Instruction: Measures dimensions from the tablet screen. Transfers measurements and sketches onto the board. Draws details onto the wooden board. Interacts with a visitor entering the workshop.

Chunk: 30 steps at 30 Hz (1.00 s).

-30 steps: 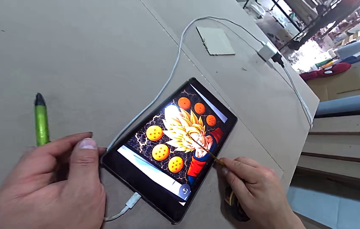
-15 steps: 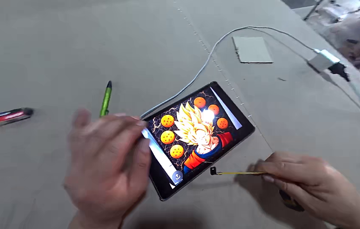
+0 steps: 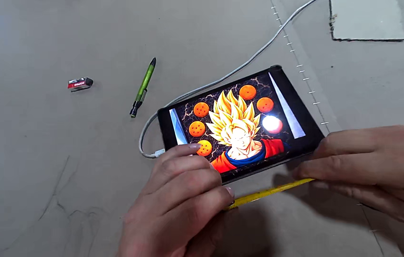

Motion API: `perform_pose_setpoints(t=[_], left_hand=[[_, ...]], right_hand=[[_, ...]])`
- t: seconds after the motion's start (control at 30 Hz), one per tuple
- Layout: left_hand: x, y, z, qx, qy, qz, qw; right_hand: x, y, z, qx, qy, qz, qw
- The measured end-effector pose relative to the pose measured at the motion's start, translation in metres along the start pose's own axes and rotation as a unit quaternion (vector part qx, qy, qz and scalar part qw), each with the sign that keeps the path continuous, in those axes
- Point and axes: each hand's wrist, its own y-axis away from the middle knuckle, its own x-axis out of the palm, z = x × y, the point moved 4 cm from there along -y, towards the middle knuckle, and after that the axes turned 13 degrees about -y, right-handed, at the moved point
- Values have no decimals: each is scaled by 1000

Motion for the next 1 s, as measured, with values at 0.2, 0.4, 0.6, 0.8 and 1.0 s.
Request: perform_pose_setpoints(t=[0.2, 0.4, 0.6, 0.8, 1.0], left_hand=[[-12, 3, 24, -39, -25, 18, 999], [-6, -1, 28, -37, -50, 25, 998], [-6, 1, 37, -58, -29, 30, 997], [-6, 0, 35, -49, -29, 54, 997], [-5, 0, 36, -45, -34, 64, 996]], right_hand=[[-44, 25, -30, 127, 55, -86, 987], [-41, 25, -46, 192, 115, -92, 970], [-36, 28, -64, 125, 107, -89, 982], [-34, 33, -81, 86, 91, -99, 987], [-36, 33, -83, 71, 79, -79, 991]])
